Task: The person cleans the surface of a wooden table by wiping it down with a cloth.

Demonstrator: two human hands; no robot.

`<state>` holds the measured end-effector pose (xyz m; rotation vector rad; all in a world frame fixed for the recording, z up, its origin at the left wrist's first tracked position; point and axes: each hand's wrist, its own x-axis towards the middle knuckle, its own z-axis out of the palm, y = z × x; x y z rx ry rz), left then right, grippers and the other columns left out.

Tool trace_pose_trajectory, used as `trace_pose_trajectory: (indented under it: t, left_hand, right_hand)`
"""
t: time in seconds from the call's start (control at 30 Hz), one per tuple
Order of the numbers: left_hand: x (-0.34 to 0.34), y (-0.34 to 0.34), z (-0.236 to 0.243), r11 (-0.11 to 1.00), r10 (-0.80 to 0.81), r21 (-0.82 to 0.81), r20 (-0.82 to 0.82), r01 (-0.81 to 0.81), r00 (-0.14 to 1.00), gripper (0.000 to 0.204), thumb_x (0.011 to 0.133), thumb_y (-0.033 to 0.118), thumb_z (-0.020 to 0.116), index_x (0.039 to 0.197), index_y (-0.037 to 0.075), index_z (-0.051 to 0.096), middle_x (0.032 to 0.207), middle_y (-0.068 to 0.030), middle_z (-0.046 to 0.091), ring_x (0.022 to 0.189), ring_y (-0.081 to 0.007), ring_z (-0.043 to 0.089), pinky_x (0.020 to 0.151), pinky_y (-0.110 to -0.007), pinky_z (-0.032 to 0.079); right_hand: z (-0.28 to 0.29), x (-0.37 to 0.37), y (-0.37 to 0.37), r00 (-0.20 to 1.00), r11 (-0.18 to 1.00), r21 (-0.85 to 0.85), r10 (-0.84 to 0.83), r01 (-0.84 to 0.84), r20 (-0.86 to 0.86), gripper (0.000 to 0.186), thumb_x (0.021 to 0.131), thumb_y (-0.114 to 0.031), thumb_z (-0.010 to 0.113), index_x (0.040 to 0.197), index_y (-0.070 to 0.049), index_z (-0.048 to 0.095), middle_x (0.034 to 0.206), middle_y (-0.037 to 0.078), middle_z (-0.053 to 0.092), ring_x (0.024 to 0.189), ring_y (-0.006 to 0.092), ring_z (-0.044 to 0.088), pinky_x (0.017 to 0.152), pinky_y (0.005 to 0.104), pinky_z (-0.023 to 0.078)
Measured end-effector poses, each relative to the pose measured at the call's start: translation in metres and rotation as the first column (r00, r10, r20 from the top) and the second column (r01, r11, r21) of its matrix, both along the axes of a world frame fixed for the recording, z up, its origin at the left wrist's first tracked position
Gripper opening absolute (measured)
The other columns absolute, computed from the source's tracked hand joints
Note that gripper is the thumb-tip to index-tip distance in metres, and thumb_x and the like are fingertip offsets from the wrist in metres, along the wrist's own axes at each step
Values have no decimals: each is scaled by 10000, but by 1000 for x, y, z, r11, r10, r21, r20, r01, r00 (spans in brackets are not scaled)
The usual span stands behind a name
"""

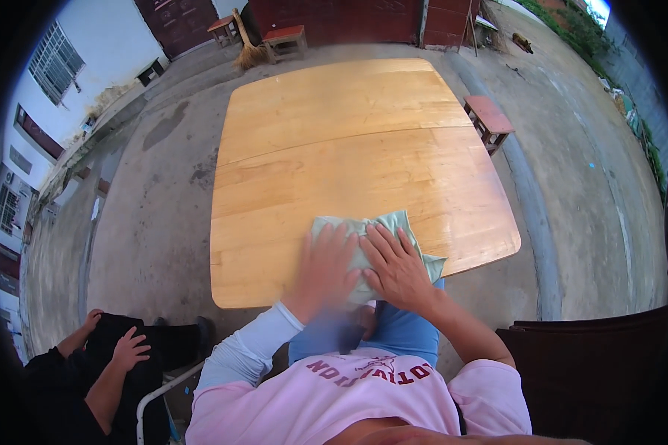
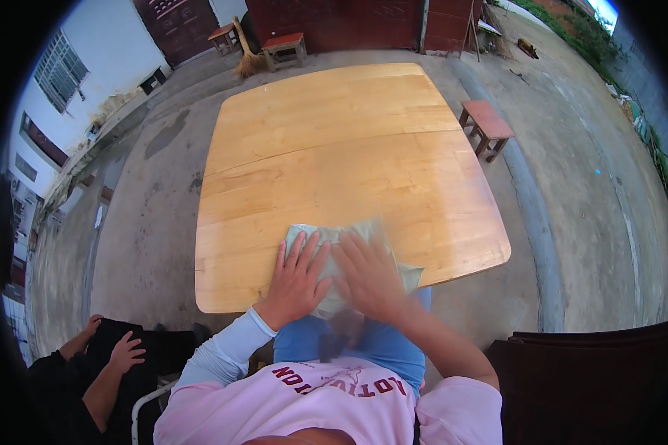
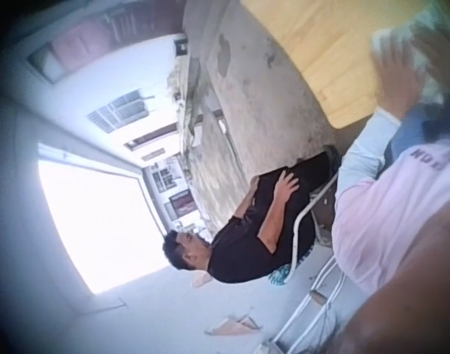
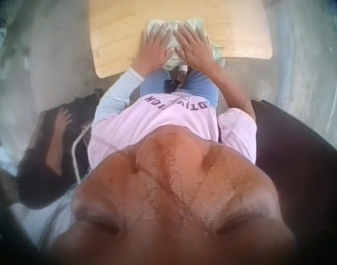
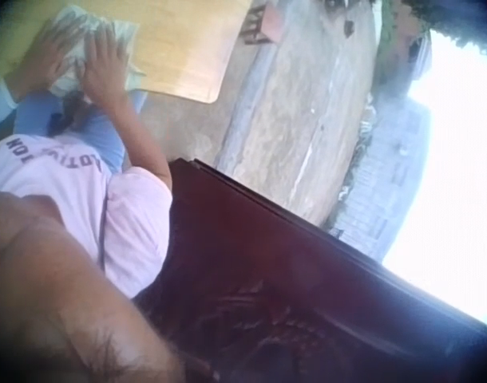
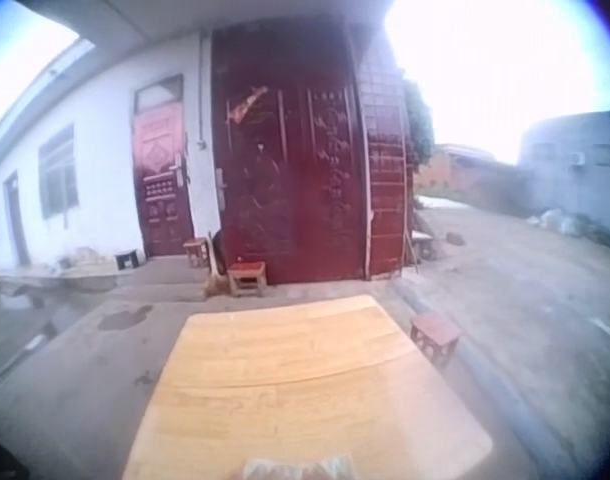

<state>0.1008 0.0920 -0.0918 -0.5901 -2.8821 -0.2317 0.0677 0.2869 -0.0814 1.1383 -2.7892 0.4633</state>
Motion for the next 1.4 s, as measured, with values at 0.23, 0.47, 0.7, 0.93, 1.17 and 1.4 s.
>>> trace_pose_trajectory:
  t: [0.23, 0.47, 0.7, 0.93, 1.17, 1.4]
  left_hand:
    - [-28, -8, 1, 992, -125, -15, -40, 124, 991, 662, 889, 402, 514, 1410, 25, 360, 1484, -192, 289, 1389, -364, 229, 1109, -567, 161]
    - [-117, -3, -10, 997, -82, -19, -130, 80, 988, 623, 899, 410, 514, 1392, 52, 384, 1471, -162, 321, 1387, -353, 244, 1099, -575, 191]
    - [-198, 5, -23, 999, 40, 6, -278, -40, 960, 568, 873, 375, 529, 1346, 74, 441, 1469, -124, 336, 1380, -327, 256, 1091, -573, 217]
    - [-221, 16, -7, 988, 148, -31, -150, -155, 977, 560, 860, 357, 539, 1371, 153, 434, 1438, -99, 369, 1357, -318, 290, 1100, -555, 208]
    - [-188, 11, -32, 993, 83, -60, -257, -101, 963, 567, 868, 355, 556, 1370, 128, 423, 1407, -116, 399, 1341, -326, 313, 1088, -558, 234]
    - [-67, 20, -6, 996, -69, 51, -90, 74, 994, 585, 907, 387, 495, 1391, 72, 401, 1470, -141, 332, 1372, -351, 265, 1097, -571, 198]
  right_hand:
    - [6, -31, 5, 995, 997, -12, 83, -82, 55, 563, 926, -335, 469, 1382, -21, 369, 1459, 165, 338, 1389, 302, 263, 1147, 474, 157]
    - [2, -112, 4, 999, 999, -31, 35, -36, -10, 518, 936, -322, 443, 1368, -44, 378, 1459, 145, 335, 1391, 298, 252, 1152, 467, 149]
    - [16, -176, -18, 989, 987, 71, -147, 146, 17, 499, 937, -311, 416, 1388, -99, 382, 1479, 96, 319, 1399, 257, 240, 1158, 447, 149]
    - [-7, -208, -23, 977, 978, -7, -210, 210, -30, 492, 930, -297, 422, 1387, -118, 389, 1491, 72, 317, 1404, 244, 238, 1153, 437, 172]
    - [-4, -162, -16, 971, 972, 12, -234, 234, -43, 490, 941, -308, 411, 1377, -86, 394, 1473, 106, 341, 1395, 262, 258, 1146, 449, 182]
    - [-1, -53, 29, 999, 998, -26, -54, 54, -5, 530, 948, -360, 447, 1378, -56, 391, 1464, 141, 345, 1381, 295, 280, 1138, 476, 183]
